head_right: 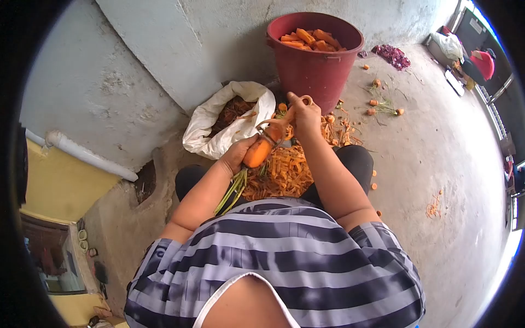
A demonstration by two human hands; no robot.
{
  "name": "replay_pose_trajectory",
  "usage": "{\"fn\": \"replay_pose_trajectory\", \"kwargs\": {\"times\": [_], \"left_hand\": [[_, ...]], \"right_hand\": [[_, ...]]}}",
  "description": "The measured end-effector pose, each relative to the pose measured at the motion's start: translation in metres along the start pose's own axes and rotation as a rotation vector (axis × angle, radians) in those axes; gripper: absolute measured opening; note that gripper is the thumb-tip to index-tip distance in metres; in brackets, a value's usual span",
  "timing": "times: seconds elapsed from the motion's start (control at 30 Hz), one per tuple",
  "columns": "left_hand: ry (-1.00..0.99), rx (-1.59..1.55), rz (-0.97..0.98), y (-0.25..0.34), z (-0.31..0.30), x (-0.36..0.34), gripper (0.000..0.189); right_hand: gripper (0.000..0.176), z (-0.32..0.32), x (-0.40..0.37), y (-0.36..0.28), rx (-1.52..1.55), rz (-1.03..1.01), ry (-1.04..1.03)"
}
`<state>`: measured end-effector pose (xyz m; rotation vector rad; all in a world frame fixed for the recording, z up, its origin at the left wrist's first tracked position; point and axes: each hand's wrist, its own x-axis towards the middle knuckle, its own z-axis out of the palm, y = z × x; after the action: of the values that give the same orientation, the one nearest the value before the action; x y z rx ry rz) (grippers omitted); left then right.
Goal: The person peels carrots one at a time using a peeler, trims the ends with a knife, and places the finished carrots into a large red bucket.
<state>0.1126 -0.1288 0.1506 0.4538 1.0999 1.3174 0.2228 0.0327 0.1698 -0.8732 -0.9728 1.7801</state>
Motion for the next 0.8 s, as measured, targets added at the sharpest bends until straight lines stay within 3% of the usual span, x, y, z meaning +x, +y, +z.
{"fn": "replay_pose_trajectory", "kwargs": {"times": [0.03, 0.1, 0.13, 0.23, 0.37, 0.43, 0.5, 0.53, 0.67, 0.8], "left_hand": [[-0.018, 0.016, 0.011, -0.003, -0.001, 0.001, 0.04], [-0.035, 0.016, 0.01, -0.006, -0.002, -0.004, 0.039], [-0.019, 0.025, 0.038, -0.002, 0.006, -0.013, 0.038], [-0.024, -0.038, -0.017, 0.004, 0.004, -0.018, 0.035], [-0.117, -0.041, -0.129, 0.001, -0.01, -0.004, 0.033], [0.05, -0.095, -0.113, -0.005, -0.002, 0.007, 0.034], [0.102, -0.097, -0.128, -0.006, 0.002, 0.006, 0.035], [0.024, -0.015, 0.027, 0.0, 0.01, -0.007, 0.037], [-0.219, -0.084, -0.084, -0.014, -0.014, 0.002, 0.045], [-0.026, -0.08, -0.082, -0.009, -0.006, 0.0, 0.041]], "right_hand": [[0.026, -0.003, 0.011, 0.008, 0.035, 0.01, 0.045], [0.027, -0.032, 0.053, 0.019, -0.095, -0.256, 0.181], [0.028, -0.039, 0.051, 0.005, -0.009, -0.096, 0.181], [0.028, -0.021, 0.005, -0.018, 0.01, -0.095, 0.096], [0.025, 0.007, -0.058, 0.01, -0.083, -0.013, -0.219], [0.023, 0.005, -0.06, 0.019, -0.258, -0.191, -0.403], [0.02, 0.007, -0.043, 0.012, -0.198, -0.035, -0.277], [0.019, 0.005, -0.032, 0.01, -0.159, -0.068, -0.201], [0.025, -0.05, 0.067, 0.014, -0.087, -0.202, 0.151], [0.027, -0.019, 0.007, -0.005, -0.082, -0.171, 0.094]]}}
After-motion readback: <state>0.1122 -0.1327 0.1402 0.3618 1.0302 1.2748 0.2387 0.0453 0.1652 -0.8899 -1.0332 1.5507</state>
